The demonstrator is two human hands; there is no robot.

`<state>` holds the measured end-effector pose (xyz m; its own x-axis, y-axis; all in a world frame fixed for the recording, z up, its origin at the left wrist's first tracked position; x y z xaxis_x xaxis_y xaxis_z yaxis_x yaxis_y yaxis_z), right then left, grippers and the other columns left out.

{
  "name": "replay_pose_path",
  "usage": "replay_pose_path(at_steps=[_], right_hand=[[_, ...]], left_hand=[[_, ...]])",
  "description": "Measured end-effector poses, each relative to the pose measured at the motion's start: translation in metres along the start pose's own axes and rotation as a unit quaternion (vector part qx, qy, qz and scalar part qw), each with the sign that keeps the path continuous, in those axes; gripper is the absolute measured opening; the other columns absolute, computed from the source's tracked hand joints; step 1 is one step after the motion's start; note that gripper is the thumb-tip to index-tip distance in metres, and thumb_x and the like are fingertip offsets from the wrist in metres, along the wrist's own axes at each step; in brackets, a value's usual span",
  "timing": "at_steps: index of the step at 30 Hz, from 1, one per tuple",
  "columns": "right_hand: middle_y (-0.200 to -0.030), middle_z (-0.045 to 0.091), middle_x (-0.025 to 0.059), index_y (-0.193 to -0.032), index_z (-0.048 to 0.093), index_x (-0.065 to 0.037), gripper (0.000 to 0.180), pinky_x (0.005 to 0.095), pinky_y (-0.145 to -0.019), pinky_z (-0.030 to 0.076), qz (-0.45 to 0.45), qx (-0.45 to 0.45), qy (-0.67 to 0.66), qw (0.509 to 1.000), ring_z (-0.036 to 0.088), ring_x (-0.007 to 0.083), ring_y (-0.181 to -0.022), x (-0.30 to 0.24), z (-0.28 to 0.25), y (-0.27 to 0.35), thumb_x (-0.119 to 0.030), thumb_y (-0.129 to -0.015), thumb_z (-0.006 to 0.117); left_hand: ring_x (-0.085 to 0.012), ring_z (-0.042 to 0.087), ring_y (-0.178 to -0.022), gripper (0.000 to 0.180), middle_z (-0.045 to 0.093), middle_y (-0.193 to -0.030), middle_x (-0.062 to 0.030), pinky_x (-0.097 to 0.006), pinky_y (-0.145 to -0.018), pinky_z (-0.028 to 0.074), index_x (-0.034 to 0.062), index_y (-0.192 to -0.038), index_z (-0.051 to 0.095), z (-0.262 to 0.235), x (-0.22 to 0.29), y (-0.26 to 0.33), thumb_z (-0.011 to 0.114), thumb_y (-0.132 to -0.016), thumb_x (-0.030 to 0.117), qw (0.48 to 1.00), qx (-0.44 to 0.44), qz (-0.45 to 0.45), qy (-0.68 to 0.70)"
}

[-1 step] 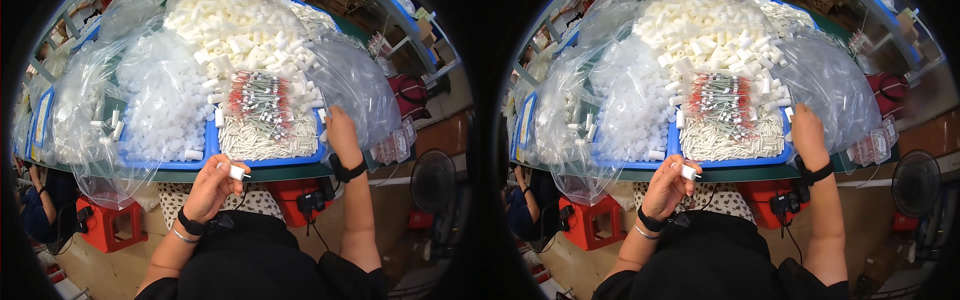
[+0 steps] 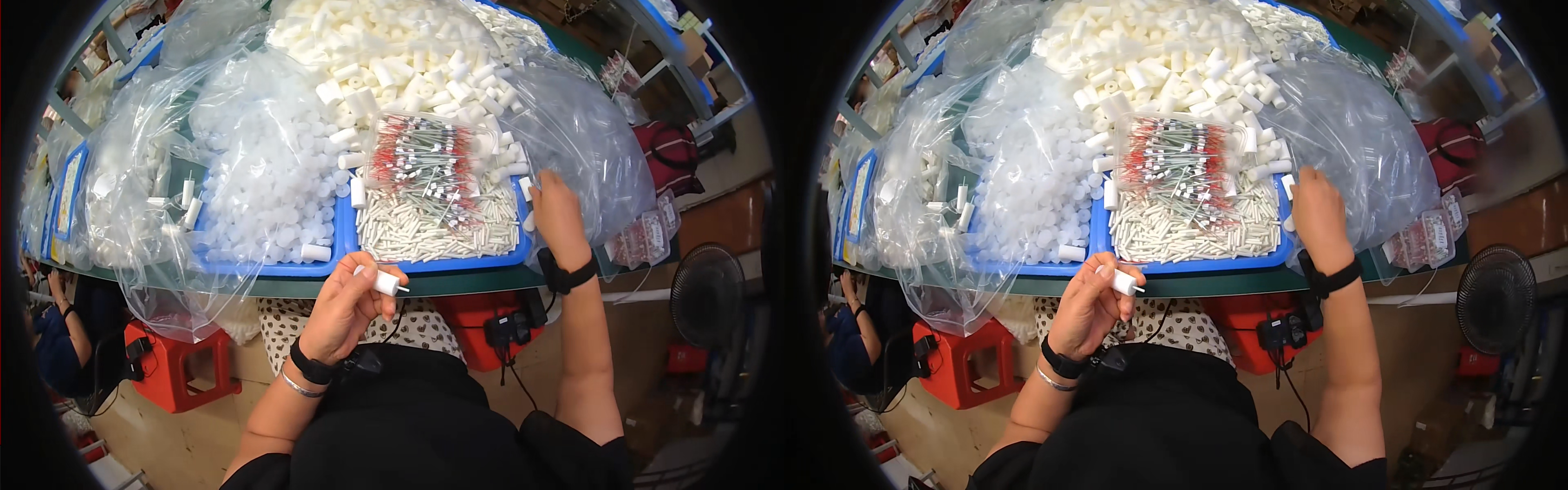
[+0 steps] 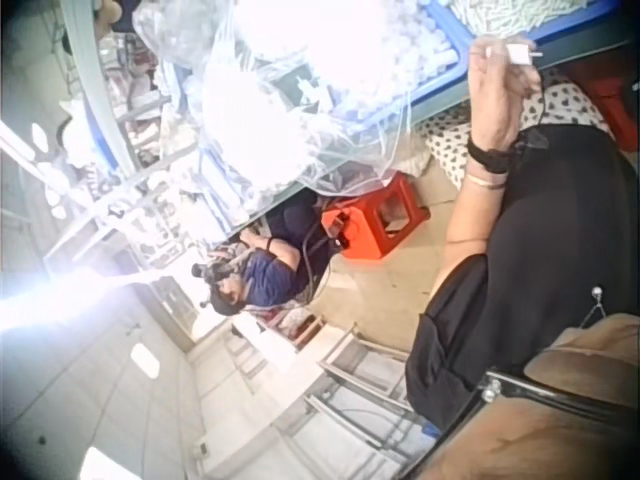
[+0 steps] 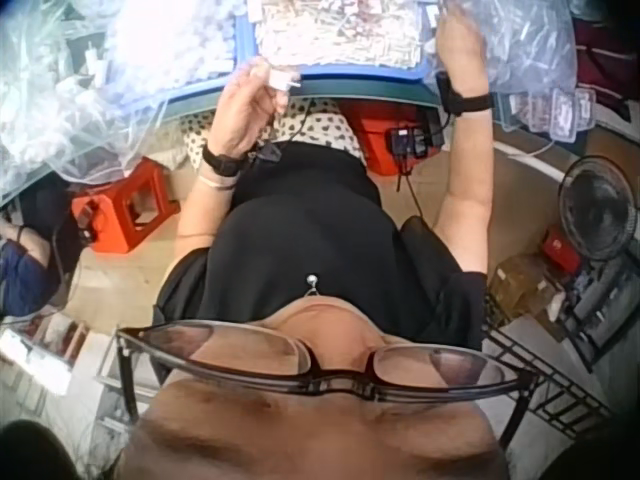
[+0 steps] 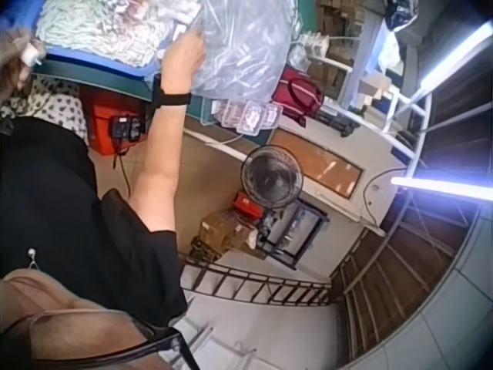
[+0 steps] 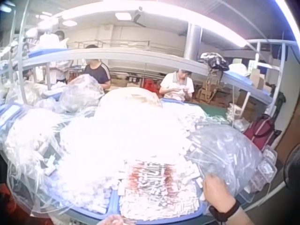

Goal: The person assembles small white cylindrical components by inserting thin metal pins into them. They pick up a white cylinder and a pin from blue trays on the table, insert the pin into the cylinder, and place the assembled unit into a clear plastic bag. The process is repeated continuously throughout the clip.

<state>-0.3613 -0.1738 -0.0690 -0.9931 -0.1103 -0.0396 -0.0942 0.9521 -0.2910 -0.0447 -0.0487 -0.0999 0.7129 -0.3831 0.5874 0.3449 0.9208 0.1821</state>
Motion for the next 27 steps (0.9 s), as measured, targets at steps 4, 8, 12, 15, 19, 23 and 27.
replay_pose_path(at_steps=[4, 8, 12, 15, 19, 23, 27], right_hand=[[-0.091, 0.065, 0.0205, -0.104, 0.058, 0.0, 0.025, 0.0465, -0.072, 0.048, 0.038, -0.017, -0.003, 0.999, 0.061, 0.0414, -0.087, 0.003, 0.011, -0.02, -0.019, -0.087, 0.062], [-0.091, 0.065, 0.0194, -0.105, 0.057, -0.001, 0.027, 0.0465, -0.071, 0.047, 0.032, -0.015, -0.047, 0.998, 0.061, 0.0411, -0.086, 0.006, 0.02, -0.027, -0.024, -0.089, 0.06], [-0.094, 0.064, 0.0191, -0.11, 0.054, -0.001, 0.026, 0.0411, -0.073, 0.048, 0.025, 0.068, -0.095, 0.993, 0.062, 0.0364, -0.086, -0.01, -0.008, -0.016, -0.021, -0.094, 0.053], [-0.094, 0.062, 0.0163, -0.114, 0.052, -0.001, 0.024, 0.0355, -0.076, 0.048, -0.011, 0.03, -0.25, 0.968, 0.063, 0.0286, -0.084, -0.053, -0.042, 0.008, -0.016, -0.096, 0.049], [-0.1, 0.057, 0.017, -0.112, 0.054, 0.0, 0.025, 0.0359, -0.075, 0.048, -0.199, -0.14, -0.374, 0.895, 0.059, 0.0313, -0.086, -0.127, -0.051, 0.054, -0.004, -0.088, 0.06], [-0.096, 0.059, 0.0163, -0.109, 0.056, 0.002, 0.032, 0.0393, -0.076, 0.048, -0.265, -0.116, -0.399, 0.87, 0.058, 0.0335, -0.087, -0.158, -0.04, 0.07, -0.005, -0.08, 0.068], [-0.095, 0.059, 0.0156, -0.109, 0.056, 0.002, 0.031, 0.0392, -0.074, 0.048, -0.264, -0.093, -0.397, 0.874, 0.059, 0.0328, -0.086, -0.17, -0.032, 0.073, -0.005, -0.081, 0.068]], left_hand=[[-0.0123, 0.057, -0.067, 0.021, 0.062, -0.102, -0.0139, -0.025, -0.063, 0.049, 0.004, -0.109, 0.05, 0.001, 0.0, -0.001, 0.052, -0.098, 0.022, 0.999, 0.011, -0.019, -0.029], [-0.0111, 0.056, -0.07, 0.025, 0.062, -0.102, -0.0121, -0.024, -0.066, 0.048, 0.0012, -0.11, 0.053, -0.001, 0.001, 0.002, 0.05, -0.099, 0.023, 0.999, 0.008, -0.019, -0.048], [-0.009, 0.053, -0.072, 0.03, 0.06, -0.103, -0.0092, -0.024, -0.068, 0.047, -0.0029, -0.109, 0.054, -0.003, 0.004, -0.004, 0.049, -0.1, 0.025, 0.999, 0.0, -0.021, -0.027], [-0.0092, 0.052, -0.069, 0.027, 0.059, -0.09, -0.0067, -0.024, -0.065, 0.045, -0.0025, -0.105, 0.055, -0.009, 0.002, -0.006, 0.05, -0.099, 0.023, 0.999, 0.046, 0.0, -0.005], [-0.0093, 0.052, -0.067, 0.023, 0.058, -0.085, -0.0057, -0.024, -0.063, 0.044, -0.0012, -0.102, 0.056, -0.01, 0.001, -0.004, 0.05, -0.099, 0.021, 0.998, 0.055, 0.013, 0.017], [-0.0091, 0.052, -0.068, 0.021, 0.058, -0.09, -0.0056, -0.024, -0.062, 0.044, -0.0003, -0.102, 0.055, -0.008, -0.001, -0.003, 0.05, -0.099, 0.02, 0.999, 0.04, 0.008, 0.022], [-0.0092, 0.054, -0.071, 0.022, 0.058, -0.094, -0.0057, -0.024, -0.064, 0.045, 0.0001, -0.105, 0.054, -0.011, -0.001, -0.001, 0.051, -0.099, 0.021, 0.997, 0.052, 0.037, 0.034]])
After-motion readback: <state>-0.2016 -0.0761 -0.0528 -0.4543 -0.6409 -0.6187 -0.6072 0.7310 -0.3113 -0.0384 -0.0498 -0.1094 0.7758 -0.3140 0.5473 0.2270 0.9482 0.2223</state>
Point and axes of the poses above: each hand's wrist, its own y-axis away from the middle knuckle, its own z-axis out of the palm, x = y × z, the point moved 2 cm from there along -y, towards the middle knuckle
